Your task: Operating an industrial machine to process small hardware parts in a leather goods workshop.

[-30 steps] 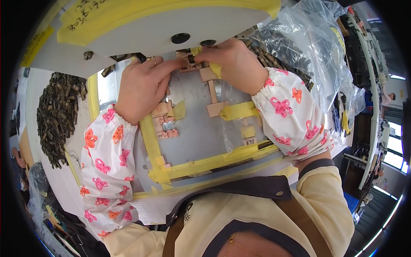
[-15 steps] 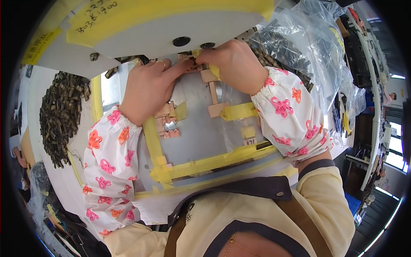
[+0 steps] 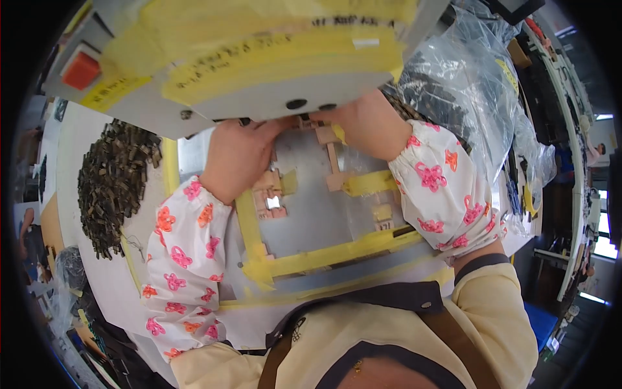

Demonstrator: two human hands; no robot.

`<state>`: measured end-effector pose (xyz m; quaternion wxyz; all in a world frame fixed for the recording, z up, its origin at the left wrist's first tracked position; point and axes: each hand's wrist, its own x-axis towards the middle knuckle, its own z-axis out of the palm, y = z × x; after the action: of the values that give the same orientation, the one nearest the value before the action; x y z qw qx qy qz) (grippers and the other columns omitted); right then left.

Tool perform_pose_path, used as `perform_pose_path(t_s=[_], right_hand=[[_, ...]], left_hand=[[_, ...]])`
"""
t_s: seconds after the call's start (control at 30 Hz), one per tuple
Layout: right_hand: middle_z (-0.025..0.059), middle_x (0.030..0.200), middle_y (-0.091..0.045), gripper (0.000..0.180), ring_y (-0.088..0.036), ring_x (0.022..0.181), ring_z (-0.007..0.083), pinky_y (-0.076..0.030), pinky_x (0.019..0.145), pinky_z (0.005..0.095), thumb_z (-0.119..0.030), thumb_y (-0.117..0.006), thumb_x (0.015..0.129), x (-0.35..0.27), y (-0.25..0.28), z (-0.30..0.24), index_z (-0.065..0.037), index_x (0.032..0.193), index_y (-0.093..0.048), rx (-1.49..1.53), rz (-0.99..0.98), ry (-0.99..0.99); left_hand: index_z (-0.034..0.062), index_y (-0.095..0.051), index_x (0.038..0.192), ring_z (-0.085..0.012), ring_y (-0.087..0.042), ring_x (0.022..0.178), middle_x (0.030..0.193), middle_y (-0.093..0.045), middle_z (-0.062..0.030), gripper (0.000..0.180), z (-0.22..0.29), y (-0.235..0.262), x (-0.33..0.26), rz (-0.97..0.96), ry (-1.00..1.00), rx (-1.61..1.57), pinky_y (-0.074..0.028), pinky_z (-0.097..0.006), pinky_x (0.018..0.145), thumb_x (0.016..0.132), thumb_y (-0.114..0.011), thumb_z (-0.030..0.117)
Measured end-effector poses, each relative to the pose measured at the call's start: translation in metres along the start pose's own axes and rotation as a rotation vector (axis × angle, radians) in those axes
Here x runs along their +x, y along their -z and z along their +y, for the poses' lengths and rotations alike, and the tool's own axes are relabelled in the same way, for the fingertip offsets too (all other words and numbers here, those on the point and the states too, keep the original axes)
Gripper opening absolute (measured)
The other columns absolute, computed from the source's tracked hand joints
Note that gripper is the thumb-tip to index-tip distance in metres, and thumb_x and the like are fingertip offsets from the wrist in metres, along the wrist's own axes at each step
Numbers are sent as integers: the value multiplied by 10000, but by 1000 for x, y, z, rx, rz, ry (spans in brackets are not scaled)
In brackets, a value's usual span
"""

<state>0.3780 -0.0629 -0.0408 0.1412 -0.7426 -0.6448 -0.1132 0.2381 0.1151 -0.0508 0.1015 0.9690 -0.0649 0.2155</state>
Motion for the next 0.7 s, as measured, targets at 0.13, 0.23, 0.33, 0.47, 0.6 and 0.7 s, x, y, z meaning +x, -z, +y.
perform_pose_path(t_s=[0.13, 0.23, 0.33, 0.47, 0.6, 0.7], right_hand=[[126, 1084, -611, 362, -573, 1003, 324, -468, 850, 404, -118, -632, 729, 0, 3, -11, -98, 1090, -628, 341, 149, -183], [140, 1103, -604, 353, -559, 1041, 320, -452, 875, 403, -87, -600, 755, -17, 7, -1, -65, 1107, -608, 116, -8, -31], [135, 1085, -611, 363, -551, 1049, 328, -439, 893, 409, -27, -613, 691, -19, 5, 1, -90, 1046, -656, 195, -25, -48], [127, 1045, -625, 360, -551, 1042, 322, -430, 894, 396, 20, -629, 622, -13, 5, -3, -110, 946, -716, 189, -40, -22], [122, 1027, -630, 349, -551, 1032, 320, -426, 894, 402, -1, -638, 617, -15, -3, 6, -119, 935, -718, 140, -43, -66], [90, 1037, -633, 319, -564, 1017, 291, -445, 871, 404, -78, -641, 662, -6, 2, 3, -132, 968, -711, 97, -85, 2]], left_hand=[[152, -673, 955, -311, -555, 1032, 1071, -603, -98, 280, 3, -11, -4, 105, -62, -127, -453, -393, 883, 683, -608, 136], [132, -669, 993, -320, -562, 1028, 1099, -600, -121, 321, 7, -26, -4, 54, 36, -290, -458, -415, 865, 684, -621, 58], [128, -671, 992, -313, -568, 1018, 1098, -608, -106, 309, 10, -23, -6, 149, -18, -103, -461, -413, 859, 695, -613, 67], [115, -680, 902, -321, -581, 906, 915, -612, -122, 271, 10, -22, -15, 148, -37, -162, -463, -418, 779, 647, -603, 60], [145, -665, 949, -290, -613, 788, 762, -622, -92, 296, 0, -28, 0, 289, -132, -104, -483, -401, 699, 672, -588, 73], [154, -652, 969, -277, -618, 715, 703, -615, -77, 305, -7, -29, -8, 174, -102, -90, -489, -392, 642, 682, -582, 80]])
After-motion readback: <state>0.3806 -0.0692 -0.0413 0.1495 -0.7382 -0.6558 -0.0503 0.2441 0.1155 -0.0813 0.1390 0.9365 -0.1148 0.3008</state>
